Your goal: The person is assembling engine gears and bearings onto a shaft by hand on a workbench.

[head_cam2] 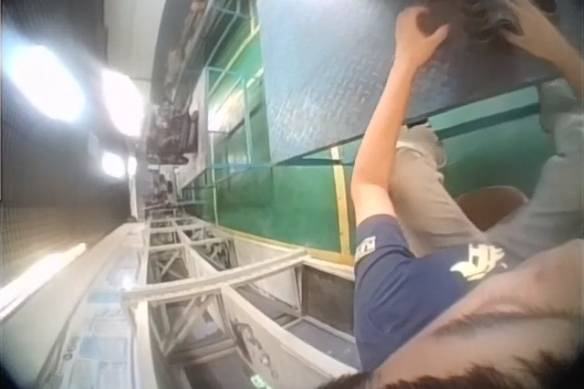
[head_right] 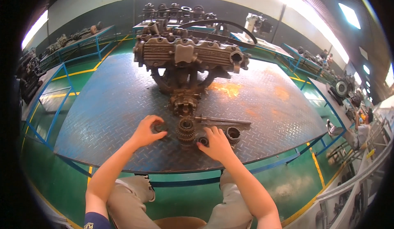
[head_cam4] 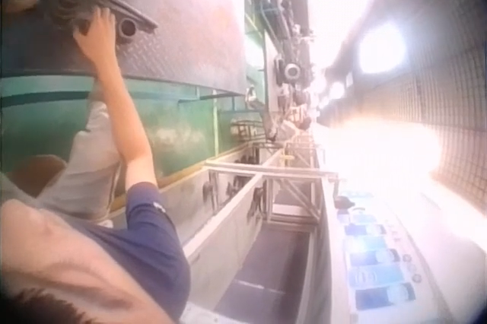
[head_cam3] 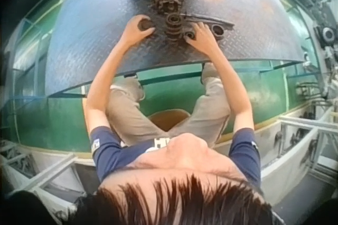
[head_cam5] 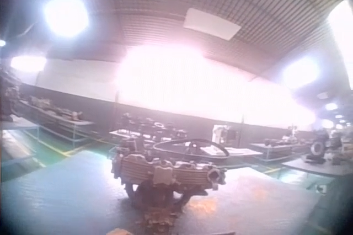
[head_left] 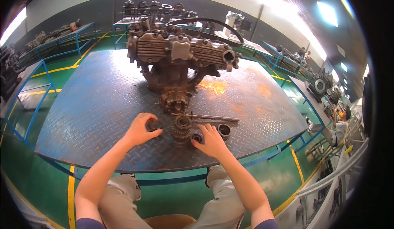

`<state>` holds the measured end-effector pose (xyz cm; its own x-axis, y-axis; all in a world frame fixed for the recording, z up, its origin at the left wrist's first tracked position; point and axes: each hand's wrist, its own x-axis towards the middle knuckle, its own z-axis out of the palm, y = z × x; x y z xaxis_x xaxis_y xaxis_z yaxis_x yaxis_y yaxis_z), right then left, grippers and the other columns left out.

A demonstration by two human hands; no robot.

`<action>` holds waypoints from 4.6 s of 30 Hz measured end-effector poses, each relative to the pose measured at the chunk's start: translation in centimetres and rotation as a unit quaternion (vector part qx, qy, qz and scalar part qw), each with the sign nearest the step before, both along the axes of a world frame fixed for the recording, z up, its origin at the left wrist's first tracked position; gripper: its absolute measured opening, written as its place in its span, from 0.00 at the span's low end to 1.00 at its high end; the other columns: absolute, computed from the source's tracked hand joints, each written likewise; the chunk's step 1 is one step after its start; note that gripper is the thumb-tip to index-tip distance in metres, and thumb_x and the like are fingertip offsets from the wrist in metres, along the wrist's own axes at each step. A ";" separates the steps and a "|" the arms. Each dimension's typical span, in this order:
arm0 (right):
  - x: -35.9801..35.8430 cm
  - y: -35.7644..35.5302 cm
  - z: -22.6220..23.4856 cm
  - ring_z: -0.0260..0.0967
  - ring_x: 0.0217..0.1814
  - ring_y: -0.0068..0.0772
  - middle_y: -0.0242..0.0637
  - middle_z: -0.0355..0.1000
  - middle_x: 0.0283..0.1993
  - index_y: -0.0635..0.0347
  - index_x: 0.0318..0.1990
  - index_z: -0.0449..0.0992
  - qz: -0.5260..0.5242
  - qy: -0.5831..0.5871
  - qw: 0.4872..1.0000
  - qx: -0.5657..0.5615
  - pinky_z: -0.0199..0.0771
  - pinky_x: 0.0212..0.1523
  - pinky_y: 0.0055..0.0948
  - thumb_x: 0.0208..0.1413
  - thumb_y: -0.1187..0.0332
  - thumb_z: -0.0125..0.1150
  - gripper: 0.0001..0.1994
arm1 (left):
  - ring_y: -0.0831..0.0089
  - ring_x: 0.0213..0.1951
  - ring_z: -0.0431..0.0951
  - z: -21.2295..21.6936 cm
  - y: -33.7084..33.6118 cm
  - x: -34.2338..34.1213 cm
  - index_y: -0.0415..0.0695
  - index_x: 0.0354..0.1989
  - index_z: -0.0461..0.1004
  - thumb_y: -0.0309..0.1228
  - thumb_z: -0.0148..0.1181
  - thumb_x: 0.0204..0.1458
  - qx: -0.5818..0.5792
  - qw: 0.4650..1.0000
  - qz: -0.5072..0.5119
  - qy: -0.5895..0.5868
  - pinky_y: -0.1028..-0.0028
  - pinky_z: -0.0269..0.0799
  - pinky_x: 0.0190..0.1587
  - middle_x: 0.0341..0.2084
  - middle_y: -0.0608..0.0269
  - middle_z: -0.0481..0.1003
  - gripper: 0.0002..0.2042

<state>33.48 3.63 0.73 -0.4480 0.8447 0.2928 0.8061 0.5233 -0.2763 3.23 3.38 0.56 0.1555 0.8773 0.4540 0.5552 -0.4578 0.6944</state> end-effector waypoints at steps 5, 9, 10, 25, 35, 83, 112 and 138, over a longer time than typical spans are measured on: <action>-0.6 0.0 1.1 0.62 0.59 0.51 0.49 0.64 0.56 0.62 0.62 0.62 0.036 0.170 0.984 0.034 0.63 0.59 0.40 0.50 0.61 0.64 0.32 | 0.55 0.44 0.70 -0.6 -1.7 -1.2 0.38 0.44 0.76 0.40 0.71 0.40 0.009 0.991 -0.059 0.123 0.64 0.67 0.50 0.37 0.53 0.74 0.24; -2.5 -0.3 1.5 0.58 0.64 0.50 0.50 0.61 0.60 0.64 0.64 0.59 0.064 0.279 0.957 -0.038 0.60 0.62 0.38 0.51 0.60 0.66 0.35 | 0.54 0.45 0.70 -1.5 -2.5 -0.8 0.40 0.41 0.77 0.39 0.72 0.38 -0.007 0.985 -0.097 0.144 0.63 0.67 0.50 0.37 0.53 0.73 0.23; -3.1 -0.4 1.6 0.57 0.65 0.49 0.51 0.61 0.60 0.64 0.64 0.58 0.069 0.298 0.951 -0.044 0.59 0.63 0.37 0.52 0.59 0.66 0.36 | 0.54 0.45 0.70 -1.6 -2.5 -0.7 0.40 0.41 0.77 0.39 0.72 0.38 -0.004 0.984 -0.101 0.143 0.63 0.67 0.50 0.37 0.53 0.73 0.23; -6.7 0.2 1.0 0.68 0.56 0.43 0.47 0.69 0.52 0.65 0.56 0.67 -0.007 0.322 0.947 -0.007 0.65 0.58 0.35 0.48 0.61 0.69 0.29 | 0.52 0.45 0.70 -2.5 -1.1 1.5 0.39 0.40 0.78 0.40 0.72 0.35 -0.011 0.957 -0.161 0.239 0.61 0.67 0.50 0.36 0.52 0.73 0.23; -7.0 0.4 1.3 0.69 0.53 0.47 0.50 0.69 0.50 0.66 0.52 0.69 0.010 0.419 0.908 -0.028 0.67 0.55 0.36 0.46 0.62 0.71 0.27 | 0.52 0.46 0.70 -2.8 -0.9 2.0 0.39 0.38 0.78 0.38 0.72 0.35 -0.004 0.958 -0.153 0.243 0.61 0.68 0.50 0.36 0.52 0.74 0.22; 0.4 0.8 -1.2 0.52 0.67 0.55 0.49 0.58 0.64 0.56 0.65 0.58 0.026 0.219 0.967 -0.130 0.56 0.66 0.44 0.41 0.61 0.75 0.43 | 0.63 0.47 0.75 0.2 0.4 8.7 0.40 0.50 0.70 0.30 0.70 0.41 0.041 0.993 -0.026 -0.105 0.70 0.67 0.53 0.43 0.54 0.73 0.25; -5.2 1.0 -0.8 0.57 0.63 0.52 0.48 0.63 0.59 0.63 0.60 0.62 0.096 0.332 0.937 -0.049 0.58 0.62 0.42 0.45 0.63 0.71 0.35 | 0.62 0.47 0.75 2.7 -0.1 9.1 0.38 0.49 0.71 0.30 0.72 0.37 0.178 0.976 0.013 -0.126 0.69 0.69 0.51 0.44 0.54 0.73 0.27; -5.5 1.5 -0.8 0.68 0.54 0.39 0.43 0.70 0.50 0.65 0.52 0.69 0.081 0.397 0.905 -0.127 0.66 0.56 0.33 0.36 0.64 0.78 0.34 | 0.64 0.42 0.74 0.6 0.2 5.3 0.39 0.48 0.74 0.34 0.74 0.36 0.118 0.984 0.054 -0.118 0.70 0.70 0.44 0.42 0.55 0.74 0.28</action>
<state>28.03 5.12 -0.12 -0.3051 0.8726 0.3814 0.2192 0.4541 -0.8636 8.55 3.56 1.16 -0.0664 0.7480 0.6603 0.4452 -0.5701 0.6906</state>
